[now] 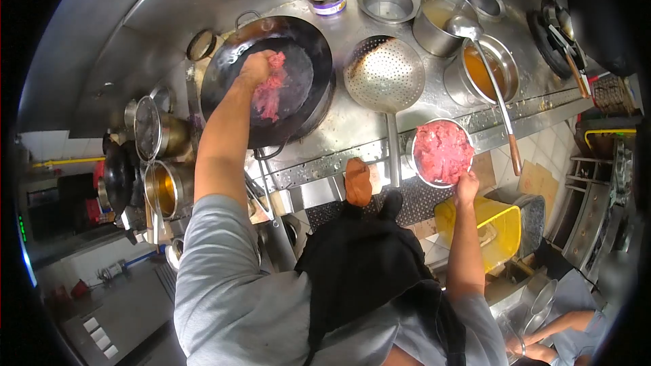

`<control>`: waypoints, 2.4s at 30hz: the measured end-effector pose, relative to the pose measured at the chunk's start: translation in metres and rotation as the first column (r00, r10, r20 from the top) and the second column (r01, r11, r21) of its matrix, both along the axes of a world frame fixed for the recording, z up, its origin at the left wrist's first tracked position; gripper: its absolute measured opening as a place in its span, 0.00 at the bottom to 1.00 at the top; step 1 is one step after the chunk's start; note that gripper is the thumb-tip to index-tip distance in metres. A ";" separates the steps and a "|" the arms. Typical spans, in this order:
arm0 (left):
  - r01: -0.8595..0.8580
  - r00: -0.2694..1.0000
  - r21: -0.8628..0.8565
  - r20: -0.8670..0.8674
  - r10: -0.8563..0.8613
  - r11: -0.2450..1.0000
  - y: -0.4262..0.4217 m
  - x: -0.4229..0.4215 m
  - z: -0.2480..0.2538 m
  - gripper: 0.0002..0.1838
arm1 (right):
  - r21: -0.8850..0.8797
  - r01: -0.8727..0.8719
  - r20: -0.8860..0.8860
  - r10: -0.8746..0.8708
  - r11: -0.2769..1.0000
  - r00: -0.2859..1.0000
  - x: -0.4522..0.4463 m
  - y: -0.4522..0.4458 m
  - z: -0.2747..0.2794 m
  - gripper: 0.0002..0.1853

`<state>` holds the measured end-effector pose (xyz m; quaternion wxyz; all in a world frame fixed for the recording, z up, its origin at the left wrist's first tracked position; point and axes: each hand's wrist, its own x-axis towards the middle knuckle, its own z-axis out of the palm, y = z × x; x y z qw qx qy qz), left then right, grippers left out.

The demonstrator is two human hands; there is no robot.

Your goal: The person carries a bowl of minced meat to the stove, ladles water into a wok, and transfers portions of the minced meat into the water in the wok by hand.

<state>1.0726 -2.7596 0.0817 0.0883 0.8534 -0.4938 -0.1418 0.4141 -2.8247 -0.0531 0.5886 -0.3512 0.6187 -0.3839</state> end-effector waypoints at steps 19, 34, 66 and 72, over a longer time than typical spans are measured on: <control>-0.096 0.970 -0.276 0.188 0.152 0.956 0.005 0.011 0.029 0.22 | -0.062 0.042 -0.167 -0.052 0.997 0.985 0.006 0.002 0.007 0.06; 0.173 0.917 -0.403 -0.267 -0.296 0.899 -0.030 -0.465 -0.019 0.39 | -0.214 0.195 -0.177 -0.234 0.957 0.956 0.031 0.024 -0.009 0.06; 0.634 0.692 -0.052 -0.408 -0.596 0.772 -0.103 -0.466 -0.043 0.33 | 0.059 0.162 0.033 -0.164 0.985 0.986 0.028 0.023 0.017 0.10; 0.552 0.654 0.125 -0.679 -0.334 0.825 -0.120 -0.451 -0.026 0.26 | -0.043 0.093 -0.137 -0.098 0.995 0.986 0.023 0.018 -0.009 0.09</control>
